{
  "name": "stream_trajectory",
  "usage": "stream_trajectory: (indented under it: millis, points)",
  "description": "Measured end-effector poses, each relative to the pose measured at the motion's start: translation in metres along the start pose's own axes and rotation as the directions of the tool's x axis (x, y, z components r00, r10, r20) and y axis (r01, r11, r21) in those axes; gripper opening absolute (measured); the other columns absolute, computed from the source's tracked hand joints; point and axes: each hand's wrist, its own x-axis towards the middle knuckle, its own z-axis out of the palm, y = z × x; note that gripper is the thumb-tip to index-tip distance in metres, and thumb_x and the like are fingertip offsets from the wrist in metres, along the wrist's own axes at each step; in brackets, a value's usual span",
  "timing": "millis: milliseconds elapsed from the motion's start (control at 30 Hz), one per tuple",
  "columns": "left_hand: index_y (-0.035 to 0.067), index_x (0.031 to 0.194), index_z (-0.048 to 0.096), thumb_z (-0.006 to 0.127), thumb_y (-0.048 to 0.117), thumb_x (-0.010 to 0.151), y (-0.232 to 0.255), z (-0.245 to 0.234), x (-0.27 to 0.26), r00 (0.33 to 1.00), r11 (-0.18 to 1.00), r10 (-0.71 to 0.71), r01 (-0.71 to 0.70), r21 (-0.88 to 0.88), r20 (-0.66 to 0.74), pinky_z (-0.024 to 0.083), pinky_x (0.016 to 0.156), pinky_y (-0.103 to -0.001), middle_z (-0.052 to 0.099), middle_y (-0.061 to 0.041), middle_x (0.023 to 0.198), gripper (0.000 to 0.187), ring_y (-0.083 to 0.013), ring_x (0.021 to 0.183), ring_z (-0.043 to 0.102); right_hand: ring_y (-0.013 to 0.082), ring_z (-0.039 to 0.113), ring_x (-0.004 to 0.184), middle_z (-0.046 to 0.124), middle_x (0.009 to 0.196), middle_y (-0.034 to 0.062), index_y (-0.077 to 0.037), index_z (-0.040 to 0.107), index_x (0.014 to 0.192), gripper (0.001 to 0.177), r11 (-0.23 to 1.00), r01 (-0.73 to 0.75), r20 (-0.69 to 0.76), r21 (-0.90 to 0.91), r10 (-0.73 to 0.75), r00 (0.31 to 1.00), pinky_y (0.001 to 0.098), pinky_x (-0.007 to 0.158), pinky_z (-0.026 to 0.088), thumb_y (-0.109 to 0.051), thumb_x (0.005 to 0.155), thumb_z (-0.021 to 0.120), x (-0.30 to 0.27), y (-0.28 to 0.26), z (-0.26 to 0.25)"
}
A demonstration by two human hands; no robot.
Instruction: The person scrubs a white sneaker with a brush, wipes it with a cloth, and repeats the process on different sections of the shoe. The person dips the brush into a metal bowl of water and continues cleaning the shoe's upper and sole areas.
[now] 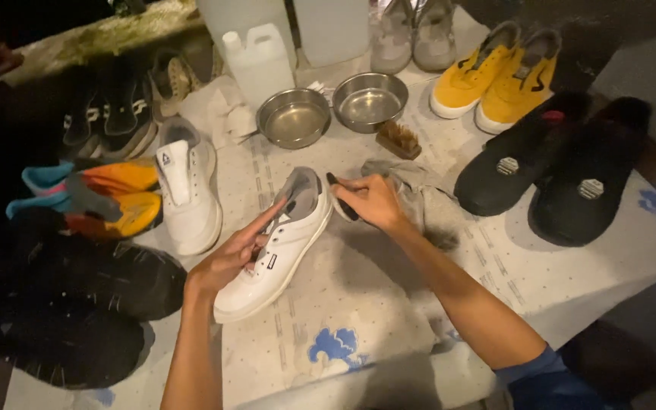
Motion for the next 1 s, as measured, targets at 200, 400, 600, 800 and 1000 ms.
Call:
stream_trajectory:
  millis: [200, 400, 600, 800, 1000]
  points:
    - [0.022, 0.163, 0.018, 0.073, 0.071, 0.069, -0.003, -0.004, 0.006, 1.000, 1.000, 0.026, -0.026, 0.003, 0.016, 0.064, 0.064, -0.034, 0.073, -0.016, 0.114, 0.119, -0.0195, 0.091, 0.073, 0.0267, 0.074, 0.095, 0.080, 0.093, 0.0120, -0.023, 0.084, 0.092, 0.023, 0.997, 0.000, 0.030, 0.081, -0.002, 1.000, 0.0396, 0.085, 0.056, -0.039, 0.078, 0.074, -0.004, -0.035, -0.015]
    - [0.025, 0.162, 0.018, 0.069, 0.075, 0.069, 0.015, 0.014, 0.006, 1.000, 1.000, -0.008, 0.008, 0.013, 0.007, 0.065, 0.071, -0.037, 0.071, -0.018, 0.124, 0.117, -0.0229, 0.102, 0.071, 0.0177, 0.065, 0.078, 0.079, 0.093, 0.0142, -0.016, 0.083, 0.101, 0.029, 0.943, -0.006, 0.055, 0.334, -0.014, 0.998, 0.0323, 0.066, 0.056, -0.038, 0.083, 0.078, 0.003, -0.027, -0.013]
    - [0.027, 0.163, 0.018, 0.068, 0.078, 0.067, 0.069, 0.049, 0.000, 0.999, 0.999, -0.034, 0.035, 0.032, -0.011, 0.065, 0.074, -0.039, 0.070, -0.017, 0.126, 0.120, -0.0234, 0.106, 0.070, 0.0249, 0.065, 0.092, 0.076, 0.102, 0.0221, -0.013, 0.083, 0.086, 0.027, 0.923, -0.005, 0.070, 0.384, -0.024, 0.997, 0.0411, 0.081, 0.056, -0.039, 0.079, 0.085, 0.001, -0.035, -0.016]
    - [0.022, 0.162, 0.022, 0.066, 0.080, 0.066, 0.067, 0.051, 0.001, 0.999, 0.999, 0.013, -0.011, 0.049, -0.040, 0.063, 0.075, -0.031, 0.038, -0.002, 0.161, 0.120, -0.0183, 0.122, 0.061, 0.0200, 0.065, 0.051, 0.069, 0.059, 0.0145, -0.019, 0.078, 0.117, 0.041, 0.992, 0.065, 0.076, 0.105, -0.073, 0.994, 0.0309, 0.053, 0.053, -0.038, 0.081, 0.080, 0.005, -0.008, -0.013]
    - [0.022, 0.161, 0.024, 0.062, 0.079, 0.069, 0.060, 0.048, 0.004, 0.997, 0.997, 0.041, -0.036, 0.065, -0.072, 0.062, 0.082, -0.037, 0.025, -0.004, 0.167, 0.114, -0.0262, 0.131, 0.053, 0.0209, 0.067, 0.047, 0.069, 0.057, 0.0149, -0.016, 0.068, 0.135, 0.053, 0.946, 0.106, -0.016, 0.306, -0.106, 0.994, 0.0294, 0.050, 0.058, -0.035, 0.086, 0.082, -0.009, -0.012, 0.009]
